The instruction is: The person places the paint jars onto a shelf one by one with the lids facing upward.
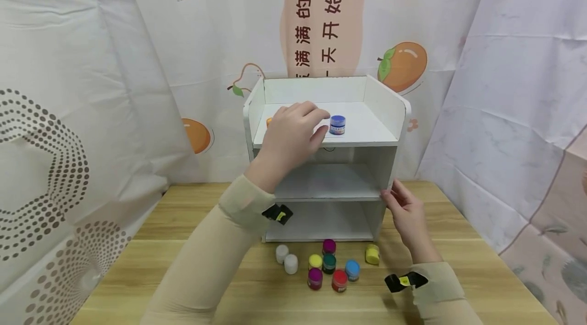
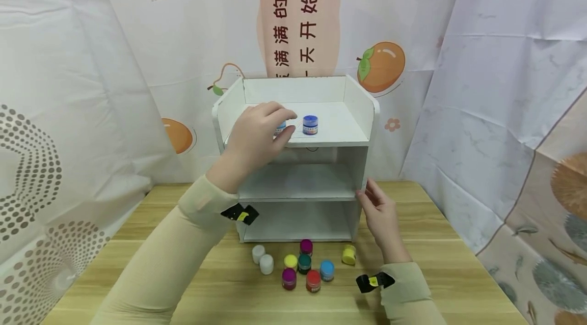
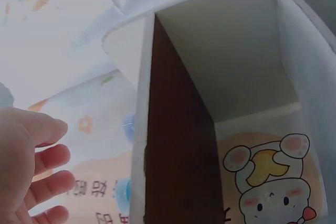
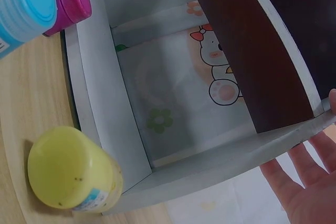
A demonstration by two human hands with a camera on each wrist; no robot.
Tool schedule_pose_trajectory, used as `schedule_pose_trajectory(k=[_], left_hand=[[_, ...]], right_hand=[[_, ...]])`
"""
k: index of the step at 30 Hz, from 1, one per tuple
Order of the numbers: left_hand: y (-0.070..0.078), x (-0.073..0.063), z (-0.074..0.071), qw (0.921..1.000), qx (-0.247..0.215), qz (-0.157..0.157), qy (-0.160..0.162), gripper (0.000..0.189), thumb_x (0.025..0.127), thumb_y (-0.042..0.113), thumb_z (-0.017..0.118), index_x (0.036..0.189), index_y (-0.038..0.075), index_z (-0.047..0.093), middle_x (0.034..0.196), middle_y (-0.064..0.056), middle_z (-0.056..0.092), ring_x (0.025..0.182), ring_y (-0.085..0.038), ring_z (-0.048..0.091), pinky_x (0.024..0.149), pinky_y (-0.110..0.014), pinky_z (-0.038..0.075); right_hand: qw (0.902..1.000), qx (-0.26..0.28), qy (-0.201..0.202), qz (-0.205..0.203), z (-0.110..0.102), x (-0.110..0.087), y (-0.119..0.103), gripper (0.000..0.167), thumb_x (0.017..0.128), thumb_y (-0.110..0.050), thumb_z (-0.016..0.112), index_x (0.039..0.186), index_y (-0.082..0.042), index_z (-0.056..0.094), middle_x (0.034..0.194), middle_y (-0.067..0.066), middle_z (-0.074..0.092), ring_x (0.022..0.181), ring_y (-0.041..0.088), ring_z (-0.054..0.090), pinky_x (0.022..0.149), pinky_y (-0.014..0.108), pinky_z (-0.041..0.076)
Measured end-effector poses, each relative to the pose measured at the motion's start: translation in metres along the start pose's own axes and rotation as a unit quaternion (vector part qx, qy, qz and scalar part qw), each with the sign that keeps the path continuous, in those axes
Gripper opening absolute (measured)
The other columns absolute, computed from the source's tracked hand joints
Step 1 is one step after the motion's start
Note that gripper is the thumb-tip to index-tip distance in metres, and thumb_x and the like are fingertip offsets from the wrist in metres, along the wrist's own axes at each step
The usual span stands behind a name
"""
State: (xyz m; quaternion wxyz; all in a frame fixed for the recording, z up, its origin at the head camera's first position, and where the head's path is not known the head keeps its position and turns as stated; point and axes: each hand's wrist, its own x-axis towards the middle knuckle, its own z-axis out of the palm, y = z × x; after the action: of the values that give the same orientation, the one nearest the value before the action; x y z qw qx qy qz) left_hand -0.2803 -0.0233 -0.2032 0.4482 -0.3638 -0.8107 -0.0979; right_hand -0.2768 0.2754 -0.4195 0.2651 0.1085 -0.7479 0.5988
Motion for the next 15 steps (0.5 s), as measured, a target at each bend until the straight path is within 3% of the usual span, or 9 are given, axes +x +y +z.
schedule_pose_trajectory(k=[8, 15], left_hand=[[-0.008, -0.036, -0.019, 0.9969, -0.055, 0.009, 0.055, 0.018, 0.093, 0.021, 0.072, 0.107, 0.010, 0.075, 0.100, -0.003, 0.070, 0.091, -0.023, 0.065, 0.079, -0.041, 0.052], [-0.020, -0.073, -0.026, 0.9966, -0.070, -0.001, 0.044, 0.023, 0.091, 0.022, 0.076, 0.108, 0.008, 0.075, 0.102, -0.006, 0.070, 0.093, -0.024, 0.064, 0.077, -0.040, 0.049]], right_hand=[[1.0000, 0.002, -0.003, -0.004, 0.001, 0.000, 0.001, 0.049, 0.103, -0.013, 0.061, 0.150, -0.007, 0.050, 0.143, 0.016, 0.056, 0.114, -0.001, 0.058, 0.086, 0.015, 0.051], [1.0000, 0.002, 0.002, -0.003, 0.000, 0.001, 0.003, 0.048, 0.103, -0.011, 0.061, 0.149, -0.005, 0.051, 0.138, 0.010, 0.060, 0.113, 0.000, 0.059, 0.085, 0.016, 0.052]])
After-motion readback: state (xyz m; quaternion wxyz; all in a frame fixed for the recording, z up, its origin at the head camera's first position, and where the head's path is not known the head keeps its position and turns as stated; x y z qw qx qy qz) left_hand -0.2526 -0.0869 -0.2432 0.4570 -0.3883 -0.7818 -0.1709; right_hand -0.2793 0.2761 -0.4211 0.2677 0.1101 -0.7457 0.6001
